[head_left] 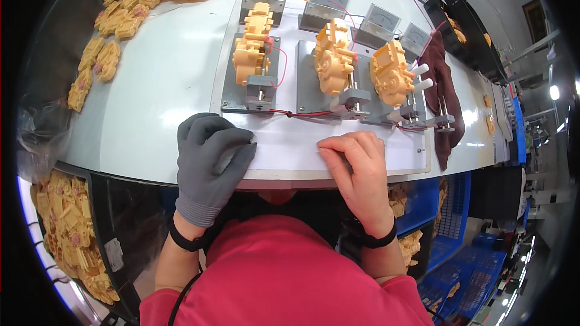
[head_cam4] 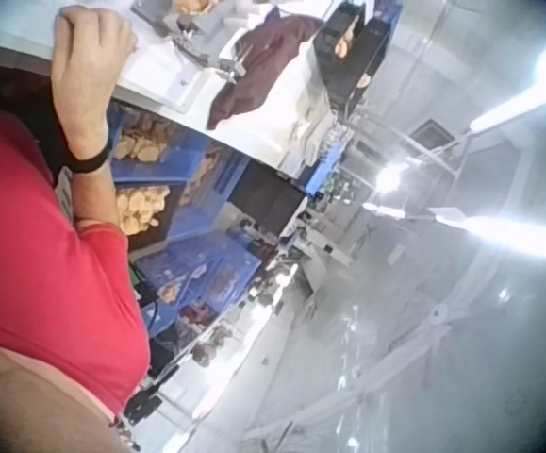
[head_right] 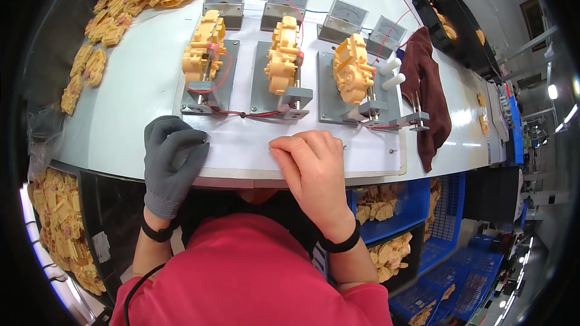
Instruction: The person assembles small yellow plastic components by inserting them into a white testing jig with metal pins. They connect red and black wires to the components and the jig, then remove the assembled units and place them into a blue bin. The process is repeated for multiple units.
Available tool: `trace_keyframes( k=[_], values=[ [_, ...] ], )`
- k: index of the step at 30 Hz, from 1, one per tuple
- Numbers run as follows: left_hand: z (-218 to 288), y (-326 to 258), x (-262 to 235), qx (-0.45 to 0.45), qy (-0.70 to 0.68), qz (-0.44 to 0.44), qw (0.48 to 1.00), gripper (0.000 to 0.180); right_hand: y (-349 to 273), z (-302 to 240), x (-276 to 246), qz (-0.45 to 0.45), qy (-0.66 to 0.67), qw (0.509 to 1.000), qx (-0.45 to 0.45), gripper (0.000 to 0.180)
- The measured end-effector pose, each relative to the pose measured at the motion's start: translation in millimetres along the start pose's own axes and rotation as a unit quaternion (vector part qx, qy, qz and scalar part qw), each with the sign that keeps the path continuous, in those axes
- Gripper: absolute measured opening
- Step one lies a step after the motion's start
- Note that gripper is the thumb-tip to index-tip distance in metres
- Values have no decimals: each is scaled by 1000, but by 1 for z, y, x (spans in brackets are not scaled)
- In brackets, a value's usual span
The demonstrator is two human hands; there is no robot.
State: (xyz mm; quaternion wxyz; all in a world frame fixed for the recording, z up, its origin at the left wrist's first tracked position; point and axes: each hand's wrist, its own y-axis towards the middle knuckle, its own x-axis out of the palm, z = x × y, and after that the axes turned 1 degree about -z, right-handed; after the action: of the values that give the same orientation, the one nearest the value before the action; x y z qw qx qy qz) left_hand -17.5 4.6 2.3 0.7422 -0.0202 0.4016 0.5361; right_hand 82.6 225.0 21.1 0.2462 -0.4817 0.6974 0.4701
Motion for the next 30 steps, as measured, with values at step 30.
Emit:
trace_keyframes(
  k=[30],
  values=[
    [-1,-1,1,-9,-17,8,1000,15,0,-3,7,19,20,999,43,10]
  ],
)
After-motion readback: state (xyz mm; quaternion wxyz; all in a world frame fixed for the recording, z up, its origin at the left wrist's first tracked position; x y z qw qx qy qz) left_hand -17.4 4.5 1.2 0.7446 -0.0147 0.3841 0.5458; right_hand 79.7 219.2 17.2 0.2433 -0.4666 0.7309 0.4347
